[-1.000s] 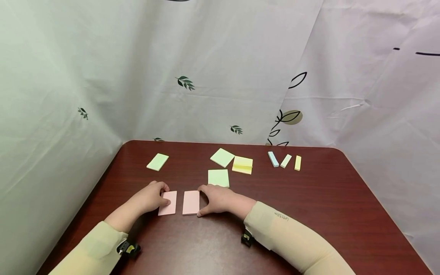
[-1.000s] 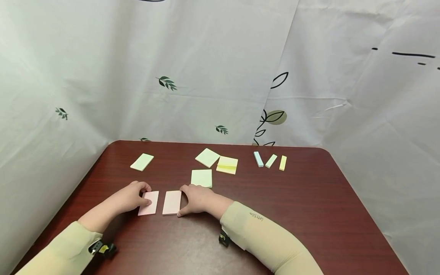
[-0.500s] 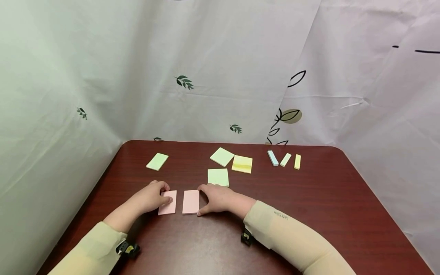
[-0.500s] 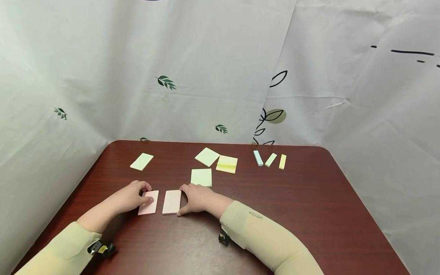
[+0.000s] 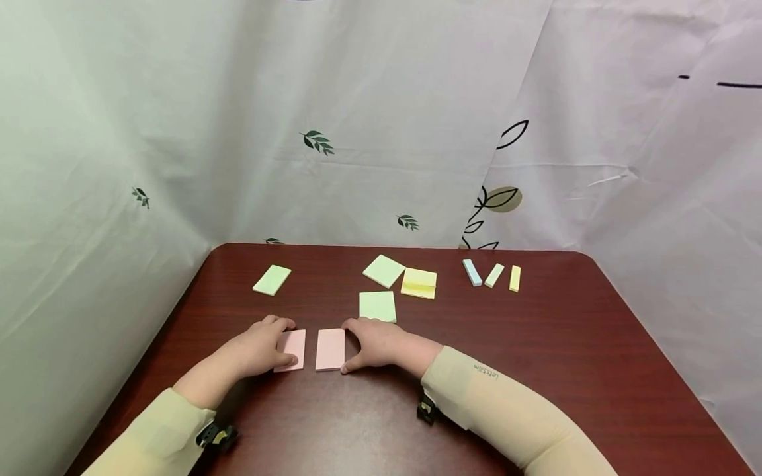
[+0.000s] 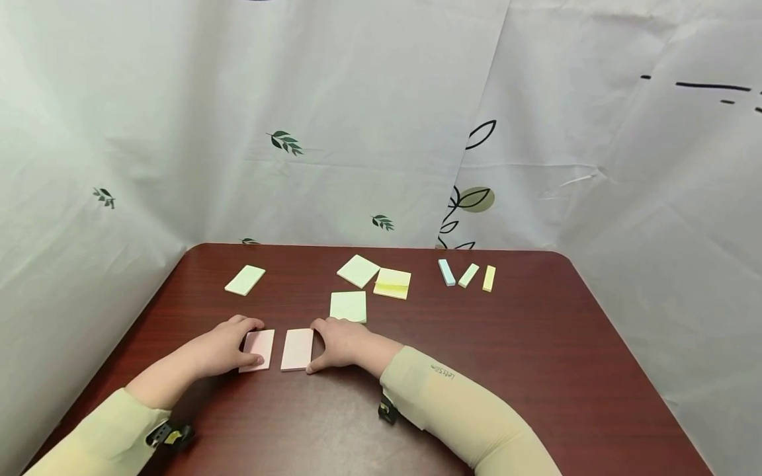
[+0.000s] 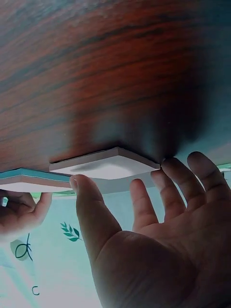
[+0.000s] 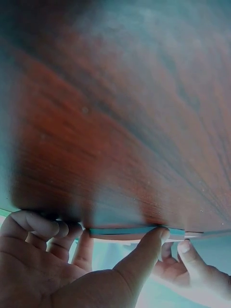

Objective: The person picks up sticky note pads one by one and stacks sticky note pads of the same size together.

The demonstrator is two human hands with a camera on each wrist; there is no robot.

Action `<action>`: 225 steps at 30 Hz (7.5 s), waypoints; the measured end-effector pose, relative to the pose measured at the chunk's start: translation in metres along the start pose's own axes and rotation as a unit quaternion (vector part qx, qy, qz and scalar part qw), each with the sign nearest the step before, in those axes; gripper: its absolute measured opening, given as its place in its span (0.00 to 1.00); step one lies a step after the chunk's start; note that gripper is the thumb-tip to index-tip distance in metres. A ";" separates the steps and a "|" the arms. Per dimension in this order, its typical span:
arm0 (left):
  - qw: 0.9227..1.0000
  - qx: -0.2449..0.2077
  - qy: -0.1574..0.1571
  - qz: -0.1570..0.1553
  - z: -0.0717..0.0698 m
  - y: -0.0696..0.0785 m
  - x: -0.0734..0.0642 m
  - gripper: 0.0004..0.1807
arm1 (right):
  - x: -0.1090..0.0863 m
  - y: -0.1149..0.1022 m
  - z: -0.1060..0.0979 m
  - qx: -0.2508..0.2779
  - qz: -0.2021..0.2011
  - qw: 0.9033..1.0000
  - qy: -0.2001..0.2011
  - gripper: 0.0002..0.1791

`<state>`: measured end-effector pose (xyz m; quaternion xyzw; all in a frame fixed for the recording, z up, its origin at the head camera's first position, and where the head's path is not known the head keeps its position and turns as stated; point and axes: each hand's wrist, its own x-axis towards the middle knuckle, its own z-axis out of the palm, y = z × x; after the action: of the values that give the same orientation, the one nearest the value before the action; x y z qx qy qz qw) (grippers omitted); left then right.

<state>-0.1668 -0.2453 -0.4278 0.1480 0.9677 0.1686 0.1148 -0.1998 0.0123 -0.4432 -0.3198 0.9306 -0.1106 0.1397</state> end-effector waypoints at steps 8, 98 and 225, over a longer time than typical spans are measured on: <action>1.000 0.015 -0.008 -0.008 -0.003 -0.003 -0.002 0.38 | 0.001 0.000 0.002 -0.002 -0.004 1.000 0.003 0.43; 0.927 -0.373 -0.025 -0.044 -0.003 -0.026 -0.002 0.28 | 0.001 0.001 0.001 -0.001 0.000 1.000 0.002 0.43; 0.973 -0.223 0.006 -0.059 0.019 0.047 0.024 0.23 | 0.001 0.005 0.003 0.032 -0.016 0.999 -0.005 0.49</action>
<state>-0.1727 -0.1896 -0.4327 0.0599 0.9135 0.3737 0.1489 -0.2022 0.0151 -0.4473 -0.3305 0.9207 -0.1413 0.1524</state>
